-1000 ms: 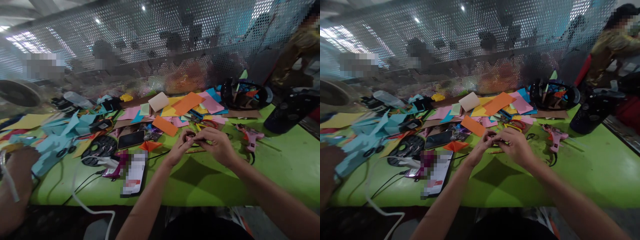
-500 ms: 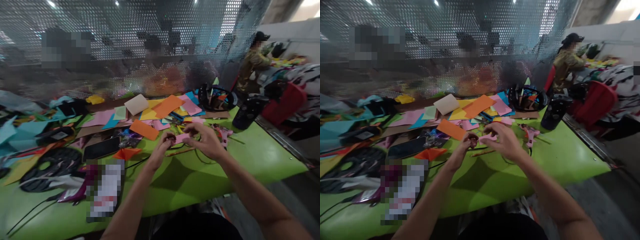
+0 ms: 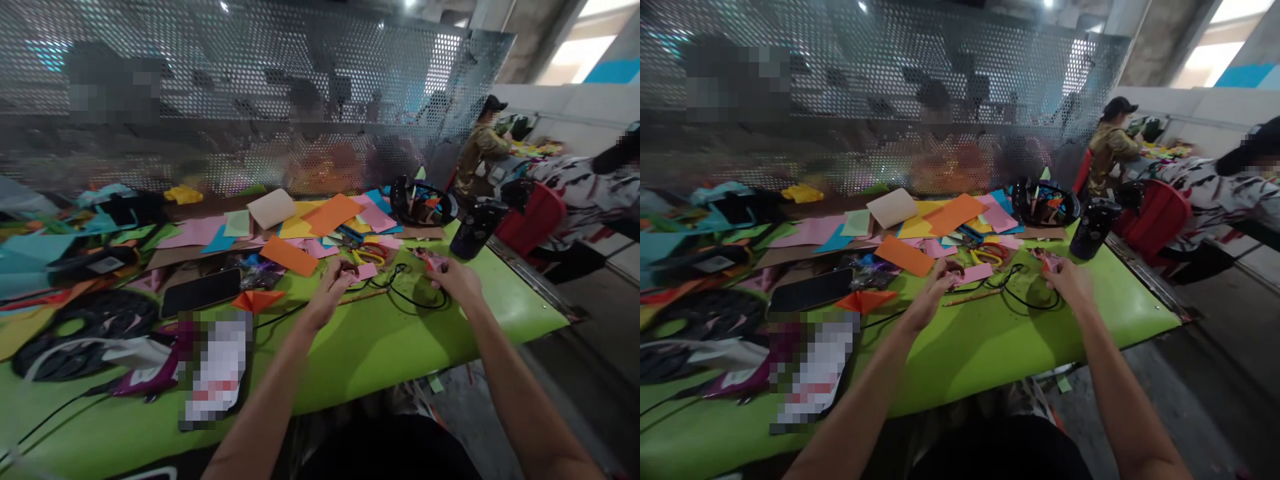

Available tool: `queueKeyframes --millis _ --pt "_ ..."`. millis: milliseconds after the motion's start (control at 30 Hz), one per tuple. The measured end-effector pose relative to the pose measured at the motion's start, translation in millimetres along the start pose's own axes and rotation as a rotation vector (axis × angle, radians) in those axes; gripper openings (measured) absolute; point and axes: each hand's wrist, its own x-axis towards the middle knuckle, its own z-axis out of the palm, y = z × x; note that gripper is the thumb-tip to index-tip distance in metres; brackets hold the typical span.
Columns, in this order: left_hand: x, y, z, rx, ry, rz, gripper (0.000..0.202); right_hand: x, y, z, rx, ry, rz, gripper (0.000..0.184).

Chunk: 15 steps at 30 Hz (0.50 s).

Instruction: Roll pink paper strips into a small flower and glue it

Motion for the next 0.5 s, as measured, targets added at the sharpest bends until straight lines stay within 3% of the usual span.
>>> queueKeyframes --millis 133,267,400,500 --pt "-1 2 -1.5 -0.048 -0.016 0.003 0.021 -1 1 0 0.248 0.068 0.009 0.025" --pt "-3 7 -2.0 -0.084 -0.015 -0.016 0.018 -12 -7 2 0.637 0.033 -0.046 0.039" --pt "-3 4 -2.2 -0.104 -0.008 -0.011 0.019 -35 -30 4 0.905 -0.143 -0.124 0.039" --pt "-2 0 -2.8 -0.137 -0.003 -0.015 0.021 -52 -49 2 1.142 -0.387 -0.171 0.036"
